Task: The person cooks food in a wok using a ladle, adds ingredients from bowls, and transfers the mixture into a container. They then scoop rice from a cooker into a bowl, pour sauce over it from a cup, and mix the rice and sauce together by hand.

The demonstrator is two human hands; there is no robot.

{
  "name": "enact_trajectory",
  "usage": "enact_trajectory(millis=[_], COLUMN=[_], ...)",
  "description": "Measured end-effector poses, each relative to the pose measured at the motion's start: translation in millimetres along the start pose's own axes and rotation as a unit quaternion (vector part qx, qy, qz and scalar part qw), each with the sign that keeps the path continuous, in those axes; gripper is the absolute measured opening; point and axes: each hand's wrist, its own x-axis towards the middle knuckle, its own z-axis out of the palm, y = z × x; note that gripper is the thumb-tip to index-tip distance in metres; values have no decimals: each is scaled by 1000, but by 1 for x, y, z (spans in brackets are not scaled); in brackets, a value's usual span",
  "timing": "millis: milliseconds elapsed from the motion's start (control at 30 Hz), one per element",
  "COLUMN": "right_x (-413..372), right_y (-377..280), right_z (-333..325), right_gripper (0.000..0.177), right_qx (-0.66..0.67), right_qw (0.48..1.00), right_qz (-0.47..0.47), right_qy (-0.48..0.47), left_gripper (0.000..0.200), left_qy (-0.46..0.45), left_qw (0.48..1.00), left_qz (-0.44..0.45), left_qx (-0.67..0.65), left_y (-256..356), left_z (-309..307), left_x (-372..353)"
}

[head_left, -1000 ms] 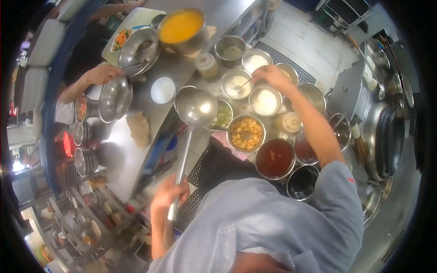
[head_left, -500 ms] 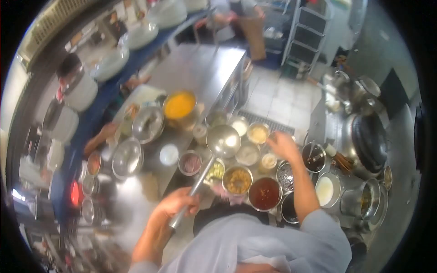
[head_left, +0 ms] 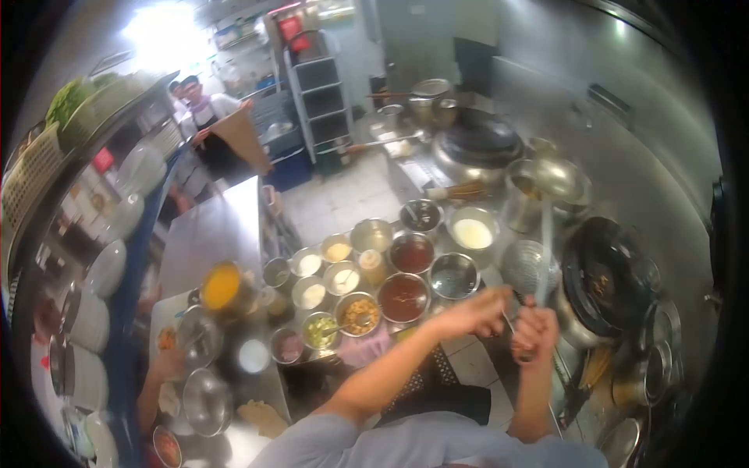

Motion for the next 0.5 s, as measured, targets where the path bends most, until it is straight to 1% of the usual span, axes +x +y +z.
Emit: enact_trajectory(millis=[33, 67, 100, 133, 167, 200, 233, 267, 300, 367, 400, 433, 500], right_x=[-30, -58, -90, -114, -137, -159, -179, -194, -204, -215, -224, -231, -227], right_y=[-31, -59, -83, -86, -99, -119, -129, -137, -146, -155, -168, -181, -209], right_z=[-2, -12, -15, 8, 11, 6, 4, -1, -4, -3, -24, -50, -65], right_gripper=[21, 24, 30, 33, 39, 41, 47, 52, 57, 63, 60, 57, 53], right_qx=[-58, -145, -223, -346, -389, -456, -564, -599, -634, -658, -677, -696, -702], right_qw=[995, 972, 928, 830, 760, 691, 542, 465, 388, 379, 388, 399, 442], right_qz=[-71, -152, -241, -324, -366, -372, -353, -309, -254, -191, -188, -177, -159], right_qy=[48, 103, 173, 295, 370, 420, 513, 574, 618, 621, 597, 571, 535], left_gripper=[62, 61, 59, 62, 63, 59, 51, 49, 46, 42, 39, 37, 33], left_qy=[-70, -94, -139, -142, -114, -116, -124, -132, -138, -153, -161, -163, -136], left_qw=[997, 992, 981, 954, 914, 844, 829, 820, 815, 814, 815, 817, 834], left_qz=[-19, -57, -99, -49, -229, -318, -250, -280, -314, -338, -330, -307, -237], left_qx=[33, 62, 91, 259, 315, 415, 485, 482, 467, 447, 448, 461, 479], left_y=[-21, -49, -82, -133, -163, -181, -279, -303, -299, -273, -259, -245, -215], left_z=[22, 39, 49, 51, 59, 67, 40, 35, 38, 58, 69, 77, 94], left_x=[-2, -9, -21, -31, -54, -78, -125, -154, -164, -156, -141, -115, -43])
